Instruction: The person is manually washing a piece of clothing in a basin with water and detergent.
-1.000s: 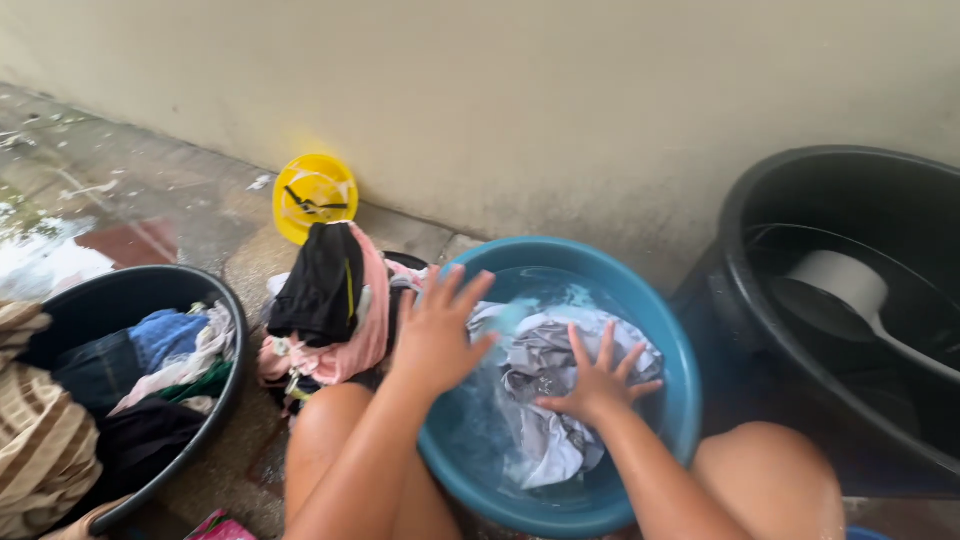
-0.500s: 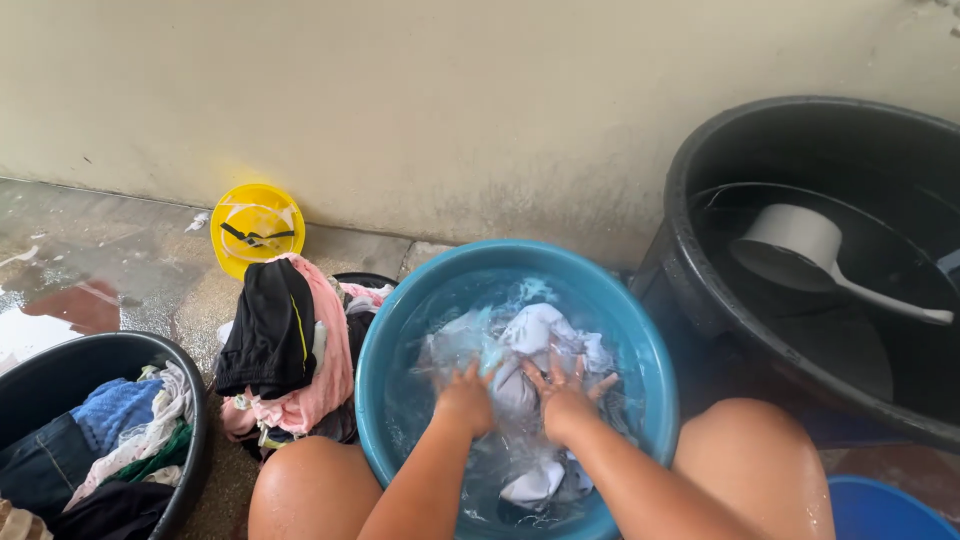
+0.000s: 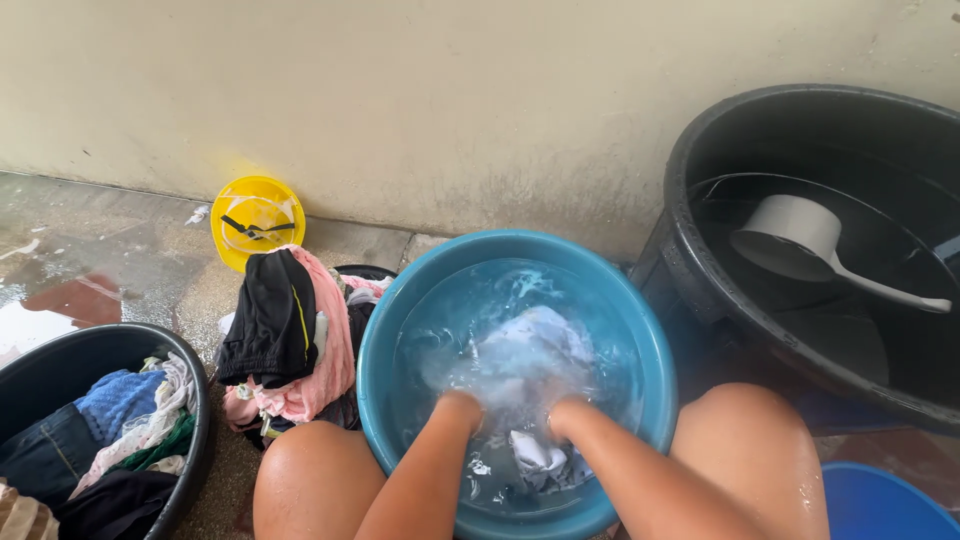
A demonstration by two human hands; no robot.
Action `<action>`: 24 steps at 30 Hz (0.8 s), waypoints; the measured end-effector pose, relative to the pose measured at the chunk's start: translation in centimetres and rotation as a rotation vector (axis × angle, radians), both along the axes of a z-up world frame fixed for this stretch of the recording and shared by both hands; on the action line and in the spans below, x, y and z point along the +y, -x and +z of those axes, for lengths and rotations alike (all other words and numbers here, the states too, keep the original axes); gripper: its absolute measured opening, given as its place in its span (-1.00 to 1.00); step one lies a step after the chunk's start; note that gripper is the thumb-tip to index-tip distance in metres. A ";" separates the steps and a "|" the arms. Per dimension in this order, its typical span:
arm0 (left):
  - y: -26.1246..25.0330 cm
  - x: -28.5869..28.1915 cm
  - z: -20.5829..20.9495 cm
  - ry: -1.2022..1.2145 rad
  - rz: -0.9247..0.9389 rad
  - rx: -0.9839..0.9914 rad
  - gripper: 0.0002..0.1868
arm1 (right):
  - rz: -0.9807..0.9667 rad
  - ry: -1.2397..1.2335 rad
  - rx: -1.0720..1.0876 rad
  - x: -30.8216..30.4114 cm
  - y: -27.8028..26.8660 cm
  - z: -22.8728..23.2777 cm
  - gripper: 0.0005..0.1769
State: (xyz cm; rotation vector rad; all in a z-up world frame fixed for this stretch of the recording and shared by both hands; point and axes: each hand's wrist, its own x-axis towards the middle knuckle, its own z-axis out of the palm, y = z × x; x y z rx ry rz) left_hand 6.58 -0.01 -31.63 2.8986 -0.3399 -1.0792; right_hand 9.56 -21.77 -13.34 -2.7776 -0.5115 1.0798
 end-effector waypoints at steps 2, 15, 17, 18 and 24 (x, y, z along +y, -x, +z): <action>0.2 0.3 0.5 0.025 0.020 -0.024 -0.66 | 0.020 -0.045 -0.007 -0.2 0.1 0.1 -0.08; 5.3 -2.8 33.2 0.579 0.724 -0.544 -0.41 | -0.287 -0.648 -0.193 -1.1 0.8 9.9 -0.22; 5.3 -2.7 34.3 0.671 0.675 -0.729 -0.44 | -0.292 -0.759 -0.256 -1.2 0.9 12.0 -0.24; 5.4 -2.6 34.8 0.755 0.624 -0.911 -0.48 | -0.296 -0.872 -0.313 -1.2 1.1 13.0 -0.26; 5.2 -2.7 35.5 1.019 0.685 -1.091 -0.75 | -0.382 -1.024 -0.430 -2.0 1.7 14.3 -0.56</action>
